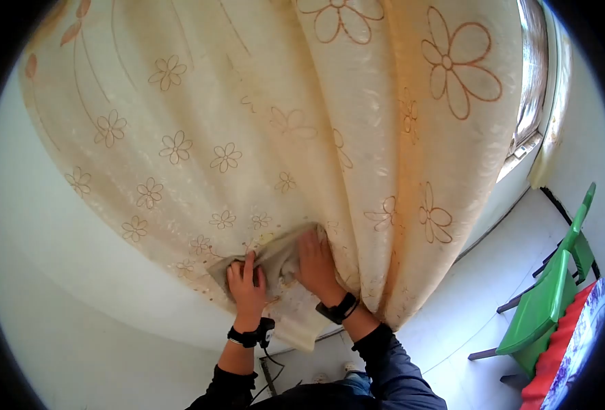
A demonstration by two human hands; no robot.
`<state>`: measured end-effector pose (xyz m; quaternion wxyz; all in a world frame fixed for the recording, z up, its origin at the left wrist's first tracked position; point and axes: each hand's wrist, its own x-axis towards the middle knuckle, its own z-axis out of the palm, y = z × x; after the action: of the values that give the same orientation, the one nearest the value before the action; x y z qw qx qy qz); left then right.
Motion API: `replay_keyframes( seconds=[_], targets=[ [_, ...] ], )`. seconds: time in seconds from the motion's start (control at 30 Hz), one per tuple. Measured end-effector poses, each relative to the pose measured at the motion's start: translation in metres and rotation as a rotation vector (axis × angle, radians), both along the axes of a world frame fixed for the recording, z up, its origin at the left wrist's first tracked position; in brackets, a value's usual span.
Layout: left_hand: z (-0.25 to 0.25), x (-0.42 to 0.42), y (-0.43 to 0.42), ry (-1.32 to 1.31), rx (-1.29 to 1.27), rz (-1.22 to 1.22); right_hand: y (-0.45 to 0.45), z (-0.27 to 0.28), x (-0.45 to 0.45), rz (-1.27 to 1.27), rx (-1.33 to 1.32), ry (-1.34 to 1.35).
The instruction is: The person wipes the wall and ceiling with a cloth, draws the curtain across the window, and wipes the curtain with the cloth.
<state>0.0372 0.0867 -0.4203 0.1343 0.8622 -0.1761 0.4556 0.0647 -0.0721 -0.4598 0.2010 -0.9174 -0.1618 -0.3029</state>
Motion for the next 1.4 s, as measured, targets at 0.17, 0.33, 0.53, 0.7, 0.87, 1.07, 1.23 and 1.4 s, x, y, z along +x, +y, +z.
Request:
replay_keyframes(
  seconds=[0.17,0.33,0.53,0.7,0.87,1.07,1.23,1.4],
  targets=[
    [-0.053,-0.002,0.016,0.054,-0.148,0.009,0.011,-0.065,-0.002,0.064,-0.04,0.059],
    [-0.003,-0.003,0.019,-0.094,-0.37,-0.056,0.012,-0.032,-0.004,0.131,-0.001,0.001],
    [0.023,-0.015,0.016,-0.156,-0.423,-0.049,0.017,0.033,-0.008,0.155,0.018,-0.133],
    [-0.038,-0.012,0.042,-0.022,-0.414,0.003,0.04,-0.028,-0.015,0.101,0.004,0.113],
    [-0.01,-0.019,0.056,-0.01,-0.638,-0.067,0.055,-0.015,-0.019,0.148,0.075,-0.043],
    [0.067,-0.02,0.067,-0.126,-0.698,-0.285,0.066,0.099,-0.008,0.198,0.081,-0.29],
    [0.009,-0.018,0.076,-0.005,-0.582,-0.231,0.083,0.034,-0.003,0.122,0.061,-0.236],
    [-0.013,-0.024,0.077,0.101,-0.588,-0.327,0.088,-0.007,-0.012,0.125,0.04,-0.179]
  ],
)
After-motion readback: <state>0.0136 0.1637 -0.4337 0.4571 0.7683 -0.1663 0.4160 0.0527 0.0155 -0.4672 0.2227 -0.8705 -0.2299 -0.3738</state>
